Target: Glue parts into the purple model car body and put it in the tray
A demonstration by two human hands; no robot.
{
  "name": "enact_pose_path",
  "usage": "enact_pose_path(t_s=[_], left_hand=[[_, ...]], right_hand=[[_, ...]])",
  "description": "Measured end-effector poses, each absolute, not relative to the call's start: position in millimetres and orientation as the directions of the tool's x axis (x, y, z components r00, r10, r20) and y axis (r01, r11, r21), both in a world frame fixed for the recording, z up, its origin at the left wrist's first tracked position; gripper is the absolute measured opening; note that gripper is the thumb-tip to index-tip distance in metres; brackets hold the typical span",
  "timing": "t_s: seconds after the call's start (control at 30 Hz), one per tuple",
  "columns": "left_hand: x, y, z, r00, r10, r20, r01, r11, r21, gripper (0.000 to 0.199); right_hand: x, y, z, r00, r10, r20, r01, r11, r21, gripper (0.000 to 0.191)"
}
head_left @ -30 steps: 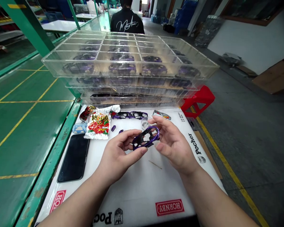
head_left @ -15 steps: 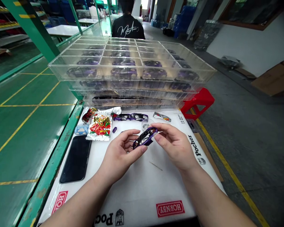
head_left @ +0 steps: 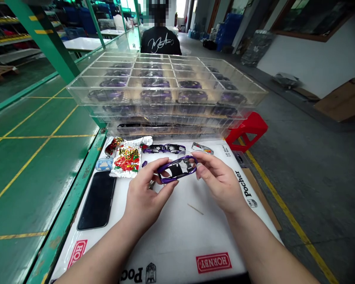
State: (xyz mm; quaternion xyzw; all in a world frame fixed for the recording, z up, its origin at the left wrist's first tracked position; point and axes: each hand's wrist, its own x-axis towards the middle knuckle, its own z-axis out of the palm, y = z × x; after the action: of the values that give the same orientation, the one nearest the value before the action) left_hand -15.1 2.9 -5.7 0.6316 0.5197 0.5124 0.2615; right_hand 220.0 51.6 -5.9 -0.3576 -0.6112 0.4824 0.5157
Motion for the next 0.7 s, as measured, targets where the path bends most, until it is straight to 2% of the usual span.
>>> enact_pose_path(t_s=[0.17,0.27,0.37,0.47,0.5,0.57,0.6,0.67,0.7], left_hand=[[-15,2,-4,0.028,0.881,0.472,0.527,-0.414,0.742,0.051],[-13,3,-5,0.059,0.856,0.513,0.563,-0.453,0.691,0.050],[-13,4,-10,0.043,0.844,0.535,0.566,-0.462,0.683,0.058],[-14,8,-19,-0.002,0.865,0.502,0.523,-0.427,0.737,0.082],[-14,11,-22,-0.030,0.877,0.480,0.511,-0.399,0.761,0.083],[-14,16,-25,-0.073,0.905,0.420,0.495,-0.332,0.803,0.073],[-14,18,-24,-0.050,0.931,0.361,0.502,-0.289,0.815,0.063],[-12,19,-20,0.069,0.977,0.202,0.549,-0.207,0.810,0.039],[-11,18,-17,0.142,0.983,0.112,0.589,-0.175,0.789,0.033]], right_hand=[[224,60,-12,-0.267,0.958,0.107,-0.166,0.064,-0.984,0.035],[224,65,-16,-0.304,0.948,0.098,-0.104,0.069,-0.992,0.043],[224,64,-14,-0.231,0.945,0.232,0.035,0.246,-0.969,0.046],[224,60,-8,-0.055,0.884,0.464,0.154,0.467,-0.871,0.034],[224,59,-6,0.004,0.835,0.550,0.204,0.538,-0.818,0.030],[226,57,-5,0.126,0.711,0.692,0.279,0.644,-0.712,0.022],[227,56,-5,0.182,0.656,0.733,0.305,0.671,-0.676,0.020],[226,54,-5,0.273,0.593,0.758,0.323,0.685,-0.652,0.017],[225,53,-4,0.309,0.588,0.747,0.314,0.679,-0.664,0.017]])
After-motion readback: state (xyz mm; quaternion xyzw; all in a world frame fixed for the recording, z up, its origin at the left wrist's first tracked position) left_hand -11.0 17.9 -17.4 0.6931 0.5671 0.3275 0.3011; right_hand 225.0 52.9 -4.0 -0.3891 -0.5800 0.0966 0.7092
